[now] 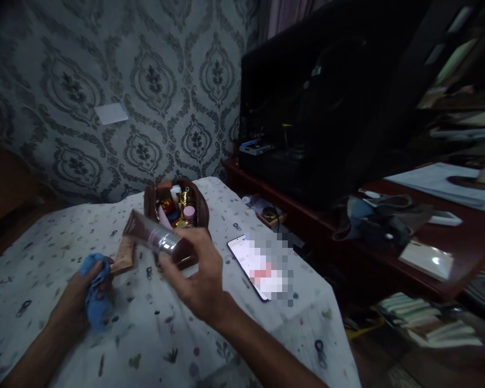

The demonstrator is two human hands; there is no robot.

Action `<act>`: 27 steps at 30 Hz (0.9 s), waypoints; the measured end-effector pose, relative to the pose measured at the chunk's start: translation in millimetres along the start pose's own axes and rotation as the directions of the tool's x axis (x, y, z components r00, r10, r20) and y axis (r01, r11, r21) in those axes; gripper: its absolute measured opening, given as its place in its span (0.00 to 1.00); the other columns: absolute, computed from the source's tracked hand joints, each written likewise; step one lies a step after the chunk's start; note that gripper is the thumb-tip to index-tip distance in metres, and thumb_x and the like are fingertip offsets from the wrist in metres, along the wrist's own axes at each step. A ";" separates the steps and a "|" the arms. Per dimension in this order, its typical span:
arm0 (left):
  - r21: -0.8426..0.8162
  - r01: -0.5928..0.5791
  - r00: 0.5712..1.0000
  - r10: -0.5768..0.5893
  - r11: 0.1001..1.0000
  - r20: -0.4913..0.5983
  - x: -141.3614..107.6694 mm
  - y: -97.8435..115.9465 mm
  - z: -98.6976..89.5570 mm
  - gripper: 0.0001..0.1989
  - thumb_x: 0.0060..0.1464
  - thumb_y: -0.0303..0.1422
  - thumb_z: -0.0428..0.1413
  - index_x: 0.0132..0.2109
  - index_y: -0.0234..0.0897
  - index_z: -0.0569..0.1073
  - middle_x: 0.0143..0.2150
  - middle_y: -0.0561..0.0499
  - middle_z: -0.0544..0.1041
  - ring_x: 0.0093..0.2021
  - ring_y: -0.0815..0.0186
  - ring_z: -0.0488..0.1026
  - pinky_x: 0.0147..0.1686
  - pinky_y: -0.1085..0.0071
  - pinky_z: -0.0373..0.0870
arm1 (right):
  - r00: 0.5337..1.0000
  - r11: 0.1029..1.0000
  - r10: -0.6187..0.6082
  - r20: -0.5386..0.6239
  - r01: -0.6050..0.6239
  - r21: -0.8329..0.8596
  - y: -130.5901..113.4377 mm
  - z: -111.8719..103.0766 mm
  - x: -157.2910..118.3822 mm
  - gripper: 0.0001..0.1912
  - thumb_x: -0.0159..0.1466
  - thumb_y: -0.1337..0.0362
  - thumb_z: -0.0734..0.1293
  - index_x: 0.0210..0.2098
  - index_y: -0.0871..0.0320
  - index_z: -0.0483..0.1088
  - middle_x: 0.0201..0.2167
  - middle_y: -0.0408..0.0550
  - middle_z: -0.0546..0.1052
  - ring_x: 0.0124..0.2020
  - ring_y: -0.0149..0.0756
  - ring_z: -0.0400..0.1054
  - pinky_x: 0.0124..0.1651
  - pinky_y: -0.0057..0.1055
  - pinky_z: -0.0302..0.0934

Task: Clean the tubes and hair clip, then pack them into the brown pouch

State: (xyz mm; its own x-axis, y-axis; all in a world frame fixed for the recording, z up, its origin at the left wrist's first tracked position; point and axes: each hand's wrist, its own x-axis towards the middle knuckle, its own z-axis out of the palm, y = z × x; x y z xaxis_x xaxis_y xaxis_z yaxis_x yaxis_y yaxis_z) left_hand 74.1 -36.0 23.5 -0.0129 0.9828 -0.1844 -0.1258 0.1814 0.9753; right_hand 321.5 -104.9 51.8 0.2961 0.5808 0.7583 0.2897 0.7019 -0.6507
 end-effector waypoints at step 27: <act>0.279 0.050 0.983 -0.097 0.959 0.157 5.3 -24.8 -3.9 0.26 0.43 0.55 0.65 0.36 0.36 0.73 0.18 0.57 0.69 0.17 0.70 0.64 0.19 0.74 0.61 | 0.862 0.612 0.284 0.420 0.175 -0.771 34.1 -3.9 65.1 0.12 0.67 0.57 0.69 0.47 0.55 0.70 0.39 0.47 0.77 0.37 0.39 0.70 0.33 0.30 0.52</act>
State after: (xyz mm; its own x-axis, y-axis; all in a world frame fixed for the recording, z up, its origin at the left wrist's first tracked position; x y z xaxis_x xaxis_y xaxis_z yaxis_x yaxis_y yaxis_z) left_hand 73.3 -35.4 -2.1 0.1551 0.9539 -0.2568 0.1560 0.2330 0.9599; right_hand 354.2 -44.8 78.8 -0.0452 0.8731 0.4854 0.9309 0.2131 -0.2966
